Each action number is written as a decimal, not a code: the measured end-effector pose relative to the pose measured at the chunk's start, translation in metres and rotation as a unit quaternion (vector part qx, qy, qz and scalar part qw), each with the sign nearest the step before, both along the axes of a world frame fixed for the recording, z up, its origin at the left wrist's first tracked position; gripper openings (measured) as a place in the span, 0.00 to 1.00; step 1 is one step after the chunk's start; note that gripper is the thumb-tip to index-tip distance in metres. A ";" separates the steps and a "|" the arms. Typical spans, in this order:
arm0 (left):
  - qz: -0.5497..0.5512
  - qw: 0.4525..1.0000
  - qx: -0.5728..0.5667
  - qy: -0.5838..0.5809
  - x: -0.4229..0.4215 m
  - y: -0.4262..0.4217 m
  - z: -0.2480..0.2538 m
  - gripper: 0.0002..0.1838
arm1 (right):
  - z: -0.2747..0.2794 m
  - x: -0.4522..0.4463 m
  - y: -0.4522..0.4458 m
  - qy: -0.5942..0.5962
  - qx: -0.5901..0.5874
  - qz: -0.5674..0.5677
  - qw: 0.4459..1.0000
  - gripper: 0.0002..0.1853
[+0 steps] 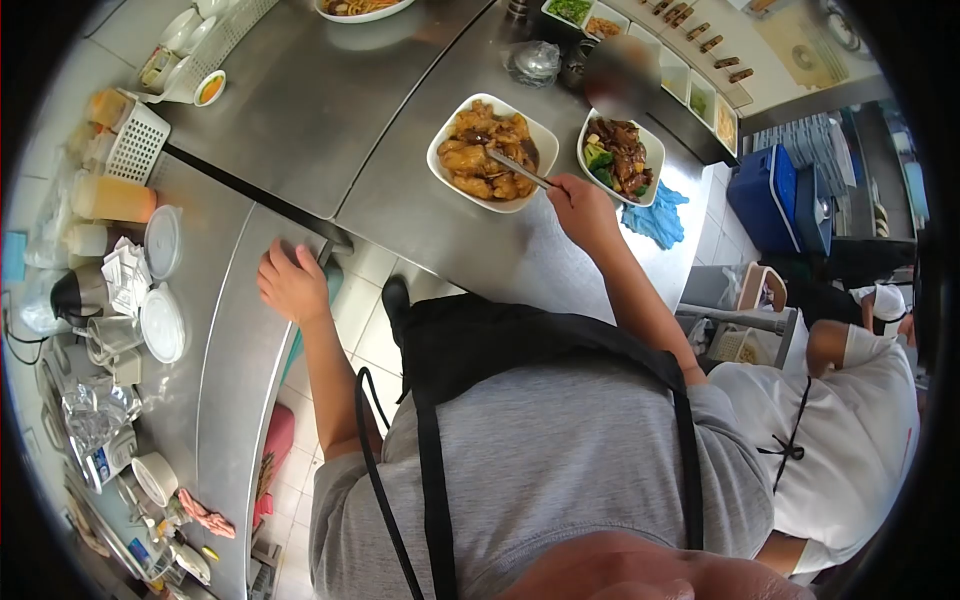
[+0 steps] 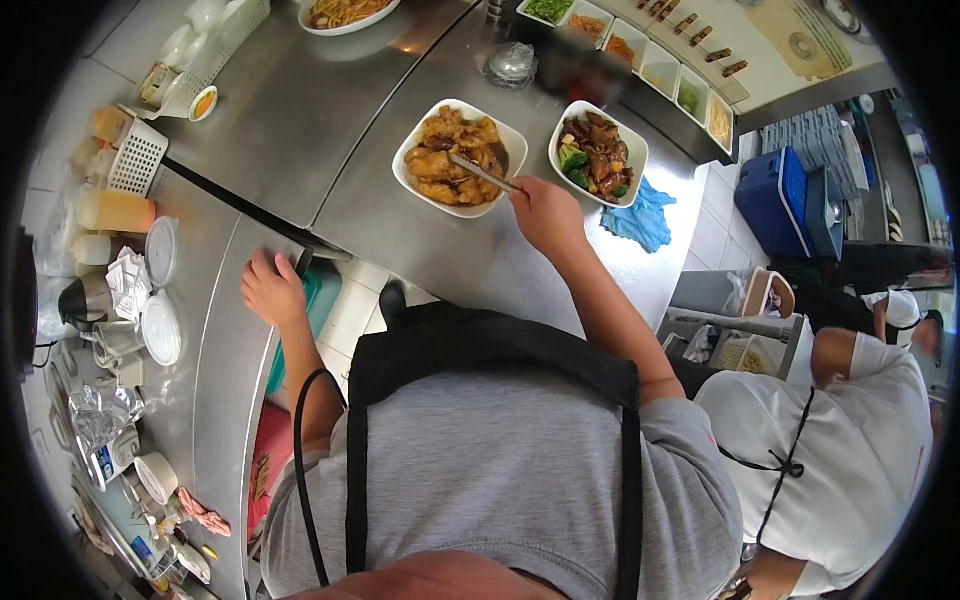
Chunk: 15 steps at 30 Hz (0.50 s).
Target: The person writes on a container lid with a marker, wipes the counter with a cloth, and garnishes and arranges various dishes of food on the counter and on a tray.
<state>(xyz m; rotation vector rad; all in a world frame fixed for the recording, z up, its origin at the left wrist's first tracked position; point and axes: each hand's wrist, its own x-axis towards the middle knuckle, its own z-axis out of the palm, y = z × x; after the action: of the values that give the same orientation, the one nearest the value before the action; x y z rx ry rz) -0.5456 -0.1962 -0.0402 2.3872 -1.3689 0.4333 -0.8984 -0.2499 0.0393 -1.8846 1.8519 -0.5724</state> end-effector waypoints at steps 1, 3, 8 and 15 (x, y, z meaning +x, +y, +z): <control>0.001 1.000 0.003 0.002 0.001 0.001 0.000 0.20 | 0.002 0.000 0.000 0.010 -0.002 0.006 1.000 0.11; 0.003 1.000 0.009 0.000 0.000 0.001 0.001 0.20 | 0.010 0.000 0.001 0.030 -0.008 0.017 0.999 0.11; 0.002 1.000 0.003 -0.004 0.000 0.001 -0.001 0.20 | 0.038 0.003 0.021 0.094 -0.061 0.042 0.993 0.11; -0.002 1.000 0.000 -0.017 0.001 0.000 -0.001 0.20 | 0.024 0.016 0.016 0.228 -0.042 0.137 0.963 0.10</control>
<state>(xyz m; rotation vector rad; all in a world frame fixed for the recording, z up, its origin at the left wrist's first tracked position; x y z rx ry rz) -0.5441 -0.1966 -0.0411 2.3875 -1.3865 0.4746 -0.8821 -0.2341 0.0633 -2.4367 1.7930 -0.1285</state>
